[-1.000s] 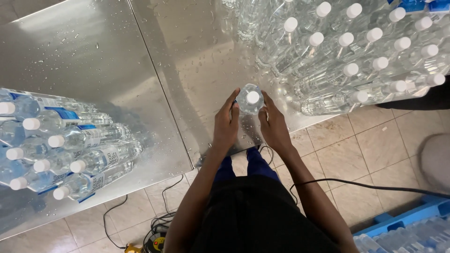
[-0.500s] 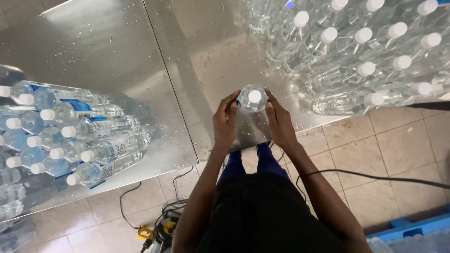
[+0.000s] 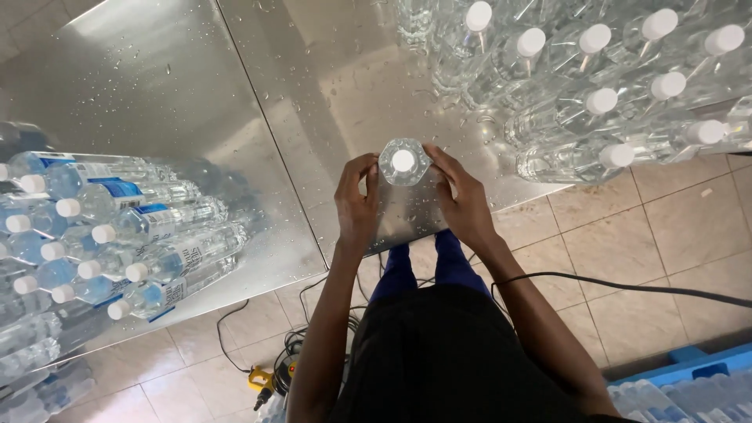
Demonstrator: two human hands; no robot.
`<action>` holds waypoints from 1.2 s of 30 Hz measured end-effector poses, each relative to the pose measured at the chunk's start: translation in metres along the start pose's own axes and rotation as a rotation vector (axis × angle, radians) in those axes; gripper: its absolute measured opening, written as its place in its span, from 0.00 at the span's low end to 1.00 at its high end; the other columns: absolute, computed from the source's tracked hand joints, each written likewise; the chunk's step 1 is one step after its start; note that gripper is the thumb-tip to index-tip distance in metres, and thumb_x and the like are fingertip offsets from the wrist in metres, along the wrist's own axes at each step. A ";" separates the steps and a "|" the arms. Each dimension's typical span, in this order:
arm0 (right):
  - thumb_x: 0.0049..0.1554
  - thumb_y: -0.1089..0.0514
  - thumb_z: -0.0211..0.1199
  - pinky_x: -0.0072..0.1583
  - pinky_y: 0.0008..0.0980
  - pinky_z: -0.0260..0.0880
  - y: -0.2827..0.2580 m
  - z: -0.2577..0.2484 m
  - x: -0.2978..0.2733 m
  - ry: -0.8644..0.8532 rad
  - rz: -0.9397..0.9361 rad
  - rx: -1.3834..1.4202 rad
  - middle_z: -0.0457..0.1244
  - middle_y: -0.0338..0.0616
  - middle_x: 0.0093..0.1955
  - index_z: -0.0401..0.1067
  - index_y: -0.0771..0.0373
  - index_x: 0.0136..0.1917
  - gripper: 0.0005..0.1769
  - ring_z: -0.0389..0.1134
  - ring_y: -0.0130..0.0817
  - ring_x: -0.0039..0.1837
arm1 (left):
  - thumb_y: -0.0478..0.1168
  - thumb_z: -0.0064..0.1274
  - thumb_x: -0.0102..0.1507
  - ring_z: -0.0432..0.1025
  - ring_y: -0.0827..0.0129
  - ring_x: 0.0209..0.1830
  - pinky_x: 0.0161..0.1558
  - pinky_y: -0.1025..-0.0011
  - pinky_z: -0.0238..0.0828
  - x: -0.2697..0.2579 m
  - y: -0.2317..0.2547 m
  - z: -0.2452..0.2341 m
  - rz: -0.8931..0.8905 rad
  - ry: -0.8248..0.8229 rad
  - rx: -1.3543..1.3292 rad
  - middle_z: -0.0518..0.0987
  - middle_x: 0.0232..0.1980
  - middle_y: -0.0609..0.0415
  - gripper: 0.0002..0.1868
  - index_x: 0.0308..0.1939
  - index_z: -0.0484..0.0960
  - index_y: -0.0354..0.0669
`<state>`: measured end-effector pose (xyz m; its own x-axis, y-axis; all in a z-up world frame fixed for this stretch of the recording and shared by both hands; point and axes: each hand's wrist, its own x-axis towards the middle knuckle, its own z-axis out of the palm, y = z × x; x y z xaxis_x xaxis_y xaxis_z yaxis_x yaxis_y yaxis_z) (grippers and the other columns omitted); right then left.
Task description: Manually applying blue labels to the caps of plastic water bottles on a stainless steel table.
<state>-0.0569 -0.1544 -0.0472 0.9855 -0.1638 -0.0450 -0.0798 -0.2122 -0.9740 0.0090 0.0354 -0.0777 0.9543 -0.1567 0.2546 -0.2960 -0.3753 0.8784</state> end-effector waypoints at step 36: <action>0.46 0.43 0.87 0.83 0.55 0.54 0.045 0.197 0.065 -0.573 0.148 -0.100 0.61 0.56 0.81 0.60 0.60 0.85 0.63 0.57 0.56 0.84 | 0.41 0.47 0.76 0.75 0.49 0.65 0.61 0.54 0.78 -0.141 -0.082 -0.122 -0.460 0.545 -0.129 0.61 0.74 0.41 0.27 0.78 0.59 0.42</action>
<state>0.0330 0.0153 -0.1374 0.8843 0.3415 -0.3185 -0.2088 -0.3208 -0.9238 -0.0966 0.1996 -0.1365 0.8761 0.4818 -0.0159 0.1155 -0.1777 0.9773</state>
